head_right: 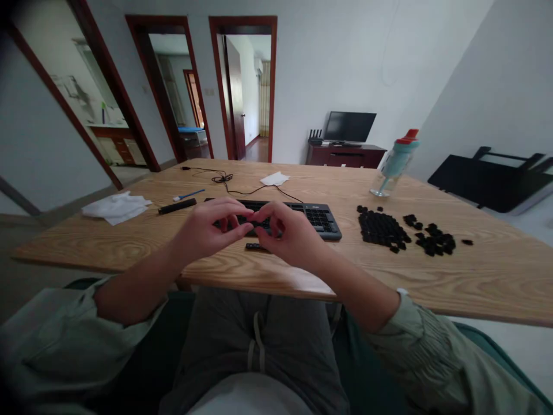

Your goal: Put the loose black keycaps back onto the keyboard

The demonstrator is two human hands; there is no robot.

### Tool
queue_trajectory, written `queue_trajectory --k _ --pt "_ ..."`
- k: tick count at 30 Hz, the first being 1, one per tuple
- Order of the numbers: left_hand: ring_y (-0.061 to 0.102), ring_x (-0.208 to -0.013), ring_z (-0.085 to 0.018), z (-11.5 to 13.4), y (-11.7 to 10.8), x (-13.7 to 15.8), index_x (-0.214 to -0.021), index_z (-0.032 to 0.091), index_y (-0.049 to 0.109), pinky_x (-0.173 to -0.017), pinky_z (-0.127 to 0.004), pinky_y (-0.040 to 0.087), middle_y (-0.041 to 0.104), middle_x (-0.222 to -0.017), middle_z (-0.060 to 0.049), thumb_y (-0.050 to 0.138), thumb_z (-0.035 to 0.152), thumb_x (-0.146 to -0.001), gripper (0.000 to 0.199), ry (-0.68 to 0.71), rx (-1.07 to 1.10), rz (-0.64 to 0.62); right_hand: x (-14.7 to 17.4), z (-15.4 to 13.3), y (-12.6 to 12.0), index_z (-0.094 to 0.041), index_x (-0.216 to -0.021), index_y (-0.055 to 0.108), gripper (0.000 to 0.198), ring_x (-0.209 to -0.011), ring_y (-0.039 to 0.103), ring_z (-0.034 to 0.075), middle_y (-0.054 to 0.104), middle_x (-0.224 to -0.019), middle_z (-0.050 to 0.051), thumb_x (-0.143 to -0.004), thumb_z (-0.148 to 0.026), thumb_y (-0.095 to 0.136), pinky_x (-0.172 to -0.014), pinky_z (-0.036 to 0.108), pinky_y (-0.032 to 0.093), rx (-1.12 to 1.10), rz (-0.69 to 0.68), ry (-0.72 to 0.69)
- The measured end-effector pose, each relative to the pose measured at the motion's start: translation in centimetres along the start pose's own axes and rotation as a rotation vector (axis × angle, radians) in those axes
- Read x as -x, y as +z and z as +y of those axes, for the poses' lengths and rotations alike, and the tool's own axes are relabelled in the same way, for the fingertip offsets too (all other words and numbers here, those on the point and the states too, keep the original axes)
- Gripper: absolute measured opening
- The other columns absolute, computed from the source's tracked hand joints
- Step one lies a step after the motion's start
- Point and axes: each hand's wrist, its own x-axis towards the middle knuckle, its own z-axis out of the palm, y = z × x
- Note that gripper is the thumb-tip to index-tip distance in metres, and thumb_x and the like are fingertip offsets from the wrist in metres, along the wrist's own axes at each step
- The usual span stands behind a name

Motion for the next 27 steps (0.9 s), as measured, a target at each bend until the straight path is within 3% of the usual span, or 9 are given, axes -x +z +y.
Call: queue_trajectory --k 6,9,18,21,25,27 --pt "0.070 -0.074 -0.011 -1.0 0.6 -0.6 -0.113 0.020 0.071 -0.070 -0.021 0.055 0.076 -0.095 -0.004 0.071 0.025 -0.085 0.029 0.106 0.012 -0.024 0.1 2.3 -0.1 -0.022 -0.084 0.054 0.017 -0.059 0.048 0.011 0.061 -0.074 0.000 -0.084 -0.030 0.069 -0.052 0.026 0.038 -0.124 0.099 0.048" --pt "0.073 -0.087 -0.015 -1.6 1.1 -0.7 -0.107 0.020 0.073 -0.079 -0.023 0.057 0.077 -0.101 -0.006 0.071 0.024 -0.085 0.022 0.183 0.020 0.019 0.3 2.9 -0.2 -0.022 -0.081 0.052 0.023 -0.056 0.045 0.010 0.063 -0.075 0.000 -0.083 -0.035 0.071 -0.050 0.026 0.037 -0.160 0.113 0.086" --pt "0.073 -0.088 -0.014 -4.8 2.3 -2.0 -0.097 0.020 0.076 -0.079 -0.022 0.056 0.078 -0.101 -0.006 0.063 0.022 -0.089 0.016 0.300 -0.072 -0.002 -0.7 4.3 0.2 -0.021 -0.084 0.057 0.024 -0.053 0.047 0.011 0.069 -0.074 0.002 -0.084 -0.042 0.069 -0.050 0.026 0.037 0.006 0.143 0.163" --pt "0.072 -0.087 -0.016 -8.4 0.8 -2.6 -0.096 0.020 0.078 -0.080 -0.025 0.055 0.078 -0.097 -0.006 0.063 0.031 -0.088 0.020 0.127 -0.138 -0.007 -1.4 5.4 -1.0 -0.021 -0.094 0.063 0.025 -0.053 0.048 0.012 0.064 -0.069 0.000 -0.083 -0.042 0.069 -0.050 0.026 0.038 0.123 0.147 0.152" --pt "0.066 -0.067 -0.017 -16.0 -2.9 -1.2 -0.097 0.017 0.079 -0.064 -0.026 0.050 0.077 -0.079 -0.007 0.066 0.042 -0.083 0.032 -0.432 -0.227 0.003 -1.1 9.0 -4.3 -0.021 -0.097 0.065 0.020 -0.053 0.050 0.012 0.064 -0.071 0.001 -0.084 -0.037 0.063 -0.051 0.027 0.039 0.223 0.244 0.208" --pt "0.062 -0.057 -0.016 -19.1 -4.4 0.3 -0.100 0.017 0.079 -0.057 -0.025 0.046 0.072 -0.063 -0.003 0.068 0.042 -0.079 0.035 -0.649 -0.219 -0.077 -0.6 11.0 -5.8 -0.021 -0.092 0.063 0.018 -0.054 0.051 0.012 0.065 -0.075 0.002 -0.082 -0.036 0.064 -0.052 0.027 0.040 0.255 0.333 0.274"
